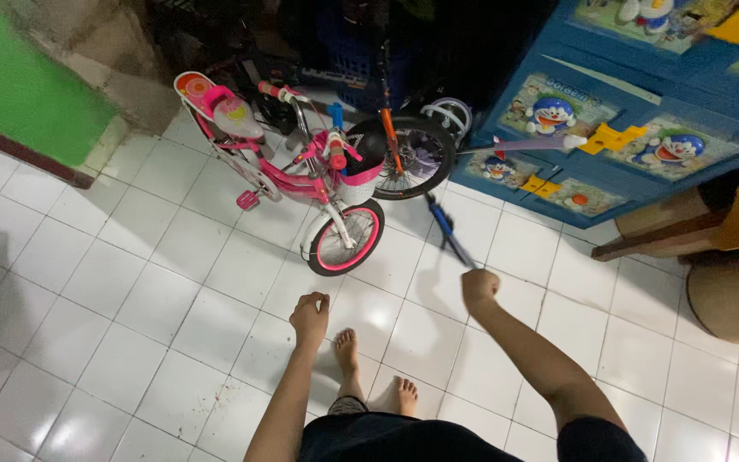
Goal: The person sweeps the tiled floor using a broom, navigating around a yellow-covered table, a motorcycle, and bicycles to collect debris.
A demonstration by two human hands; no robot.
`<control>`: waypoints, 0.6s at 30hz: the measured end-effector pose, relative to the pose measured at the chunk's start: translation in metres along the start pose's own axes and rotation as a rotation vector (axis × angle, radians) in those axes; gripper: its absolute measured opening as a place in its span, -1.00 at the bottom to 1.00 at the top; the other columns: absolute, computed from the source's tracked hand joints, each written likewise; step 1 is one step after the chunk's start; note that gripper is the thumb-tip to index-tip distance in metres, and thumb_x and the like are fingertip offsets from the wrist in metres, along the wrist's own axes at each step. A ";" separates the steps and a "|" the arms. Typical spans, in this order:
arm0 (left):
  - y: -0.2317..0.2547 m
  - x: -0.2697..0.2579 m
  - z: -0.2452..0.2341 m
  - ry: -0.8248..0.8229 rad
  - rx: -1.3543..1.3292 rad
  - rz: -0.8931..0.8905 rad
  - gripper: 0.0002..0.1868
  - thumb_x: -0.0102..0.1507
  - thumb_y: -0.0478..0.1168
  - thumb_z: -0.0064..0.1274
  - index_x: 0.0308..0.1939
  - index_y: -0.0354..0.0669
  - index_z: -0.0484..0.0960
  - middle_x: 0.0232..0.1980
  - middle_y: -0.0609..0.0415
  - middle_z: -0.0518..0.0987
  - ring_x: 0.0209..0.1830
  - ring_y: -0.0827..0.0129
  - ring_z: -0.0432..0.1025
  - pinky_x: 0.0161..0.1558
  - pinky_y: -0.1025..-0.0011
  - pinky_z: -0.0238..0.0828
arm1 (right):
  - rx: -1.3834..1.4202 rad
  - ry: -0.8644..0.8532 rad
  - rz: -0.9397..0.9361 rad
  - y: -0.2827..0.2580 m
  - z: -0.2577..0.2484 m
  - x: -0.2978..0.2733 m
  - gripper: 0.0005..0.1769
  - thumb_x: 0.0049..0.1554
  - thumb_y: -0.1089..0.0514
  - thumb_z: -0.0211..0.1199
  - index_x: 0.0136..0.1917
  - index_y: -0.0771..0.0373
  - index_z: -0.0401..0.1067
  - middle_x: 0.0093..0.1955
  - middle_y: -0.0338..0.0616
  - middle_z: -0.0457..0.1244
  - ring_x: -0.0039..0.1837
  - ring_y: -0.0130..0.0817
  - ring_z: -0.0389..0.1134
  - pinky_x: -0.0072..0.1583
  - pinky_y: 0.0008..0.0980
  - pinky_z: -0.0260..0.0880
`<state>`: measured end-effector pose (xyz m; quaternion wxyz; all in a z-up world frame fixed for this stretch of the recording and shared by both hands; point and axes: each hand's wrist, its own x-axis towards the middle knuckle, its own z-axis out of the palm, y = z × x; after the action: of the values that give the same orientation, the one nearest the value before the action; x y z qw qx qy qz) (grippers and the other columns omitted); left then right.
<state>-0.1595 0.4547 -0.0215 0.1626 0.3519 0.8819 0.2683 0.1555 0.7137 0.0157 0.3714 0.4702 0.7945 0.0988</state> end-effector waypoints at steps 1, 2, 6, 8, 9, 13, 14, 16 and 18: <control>-0.002 0.005 -0.001 -0.007 0.016 -0.006 -0.79 0.32 -0.01 0.07 -0.17 0.01 0.70 -0.05 0.00 0.63 -0.07 0.06 0.53 -0.07 0.03 0.39 | -0.037 -0.002 -0.046 -0.015 -0.009 -0.005 -0.75 -0.14 0.33 0.47 -0.15 0.13 0.63 -0.12 -0.24 0.45 -0.13 -0.30 0.47 -0.38 -0.28 0.28; -0.002 0.012 -0.001 -0.019 0.025 0.002 -0.80 0.31 -0.01 0.07 -0.18 0.01 0.69 -0.05 0.00 0.63 -0.08 0.06 0.53 -0.08 0.04 0.39 | -0.031 -0.022 -0.078 -0.022 -0.020 -0.008 -0.74 -0.17 0.34 0.48 -0.16 0.15 0.64 -0.14 -0.25 0.45 -0.14 -0.32 0.47 -0.37 -0.30 0.27; 0.005 0.038 0.004 0.016 0.003 0.084 -0.80 0.29 0.00 0.09 -0.21 0.02 0.67 -0.09 0.00 0.65 -0.11 0.06 0.55 -0.13 0.07 0.43 | 0.025 -0.066 -0.181 -0.030 -0.081 -0.017 -0.75 -0.14 0.30 0.45 -0.12 0.21 0.65 -0.14 -0.15 0.45 -0.12 -0.24 0.51 -0.35 -0.27 0.39; 0.013 0.043 0.009 0.016 -0.037 0.108 -0.81 0.27 0.00 0.12 -0.20 0.03 0.66 -0.12 0.02 0.67 -0.13 0.05 0.56 -0.15 0.08 0.45 | 0.096 -0.078 -0.225 -0.043 -0.107 -0.023 -0.76 -0.05 0.26 0.40 -0.06 0.19 0.64 -0.09 -0.12 0.45 -0.06 -0.16 0.52 -0.27 -0.22 0.48; 0.018 0.047 0.012 -0.010 -0.056 0.105 -0.82 0.26 -0.01 0.14 -0.18 0.03 0.67 -0.12 0.03 0.67 -0.14 0.05 0.57 -0.16 0.07 0.45 | 0.149 -0.083 -0.244 -0.054 -0.117 -0.025 -0.77 -0.01 0.25 0.38 -0.04 0.16 0.64 -0.07 -0.14 0.45 -0.02 -0.15 0.52 -0.21 -0.21 0.51; 0.029 0.049 0.011 -0.067 -0.252 0.318 -0.63 0.17 -0.05 0.28 -0.02 -0.08 0.59 -0.07 -0.05 0.66 -0.10 0.00 0.57 -0.07 0.09 0.51 | 0.204 -0.061 -0.424 -0.106 -0.152 -0.041 -0.77 0.10 0.23 0.26 0.01 0.15 0.64 0.00 -0.12 0.45 0.07 -0.12 0.49 -0.05 -0.18 0.54; 0.033 0.047 0.011 -0.127 -0.274 0.395 -0.55 0.06 -0.06 0.34 -0.03 -0.10 0.60 -0.05 -0.10 0.64 -0.06 -0.03 0.54 -0.06 0.07 0.47 | 0.212 -0.069 -0.443 -0.120 -0.162 -0.046 -0.77 0.11 0.23 0.23 0.01 0.15 0.64 0.00 -0.11 0.46 0.06 -0.11 0.51 -0.05 -0.17 0.55; 0.038 0.047 0.010 -0.245 -0.294 0.531 -0.57 0.10 -0.08 0.31 -0.01 -0.12 0.60 -0.03 -0.11 0.64 -0.03 -0.04 0.53 -0.03 0.08 0.47 | 0.216 -0.068 -0.498 -0.144 -0.185 -0.049 -0.76 0.12 0.16 0.22 0.03 0.15 0.62 0.00 -0.08 0.45 0.06 -0.09 0.50 -0.04 -0.15 0.54; 0.043 0.047 0.014 -0.310 -0.331 0.609 -0.58 0.13 -0.09 0.29 0.01 -0.14 0.60 -0.01 -0.13 0.64 -0.01 -0.04 0.52 -0.01 0.09 0.46 | 0.227 -0.055 -0.562 -0.163 -0.205 -0.052 -0.74 0.13 0.10 0.20 0.04 0.14 0.61 0.01 -0.05 0.44 0.05 -0.07 0.49 -0.03 -0.12 0.52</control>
<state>-0.1628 0.5186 -0.0122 0.2614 0.6032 0.6468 0.3867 -0.0797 0.6231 0.1038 0.3505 0.2730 0.8891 -0.1098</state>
